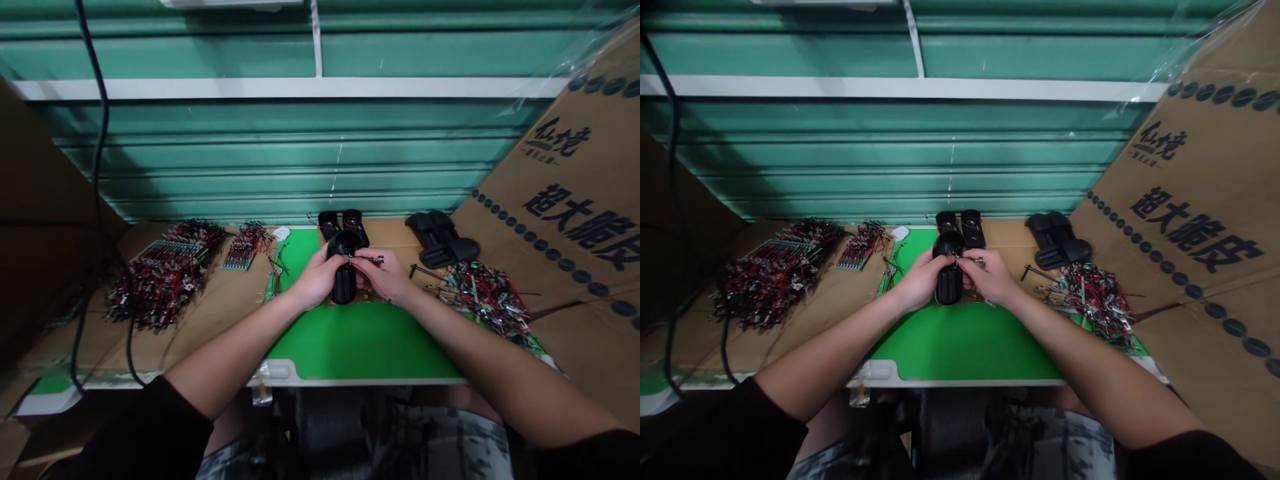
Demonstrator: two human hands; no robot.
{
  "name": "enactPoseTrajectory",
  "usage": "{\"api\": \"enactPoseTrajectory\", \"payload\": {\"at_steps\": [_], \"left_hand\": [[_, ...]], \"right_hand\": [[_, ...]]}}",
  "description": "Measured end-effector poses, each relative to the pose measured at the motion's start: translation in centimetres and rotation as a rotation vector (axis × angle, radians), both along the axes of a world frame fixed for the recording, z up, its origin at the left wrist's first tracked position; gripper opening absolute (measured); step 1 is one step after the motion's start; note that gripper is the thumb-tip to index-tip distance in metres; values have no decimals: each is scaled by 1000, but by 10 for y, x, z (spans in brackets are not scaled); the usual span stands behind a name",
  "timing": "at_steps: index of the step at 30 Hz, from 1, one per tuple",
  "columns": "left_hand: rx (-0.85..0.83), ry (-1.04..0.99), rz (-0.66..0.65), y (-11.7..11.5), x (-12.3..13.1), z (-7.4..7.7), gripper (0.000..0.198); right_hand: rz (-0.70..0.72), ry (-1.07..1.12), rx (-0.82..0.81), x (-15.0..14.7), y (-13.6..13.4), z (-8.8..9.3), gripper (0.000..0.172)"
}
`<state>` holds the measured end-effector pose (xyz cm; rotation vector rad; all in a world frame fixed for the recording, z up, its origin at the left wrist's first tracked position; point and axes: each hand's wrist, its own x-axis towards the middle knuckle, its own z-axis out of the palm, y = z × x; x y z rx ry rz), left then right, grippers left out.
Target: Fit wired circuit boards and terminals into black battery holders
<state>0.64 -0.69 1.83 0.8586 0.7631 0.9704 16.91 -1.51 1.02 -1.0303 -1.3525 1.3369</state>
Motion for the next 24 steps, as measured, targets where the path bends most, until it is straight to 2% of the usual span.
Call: {"api": "enactPoseTrajectory", "payload": {"at_steps": [9, 17, 24], "left_hand": [[-63, -2, -29, -2, 0, 0, 33], [-59, -8, -45, -1, 0, -3, 32], [-11, 2, -77, 0, -1, -4, 33]], "right_hand": [[17, 83, -86, -2, 3, -2, 57], [29, 86, -93, 1, 7, -11, 50], [17, 142, -123, -2, 3, -6, 51]]}}
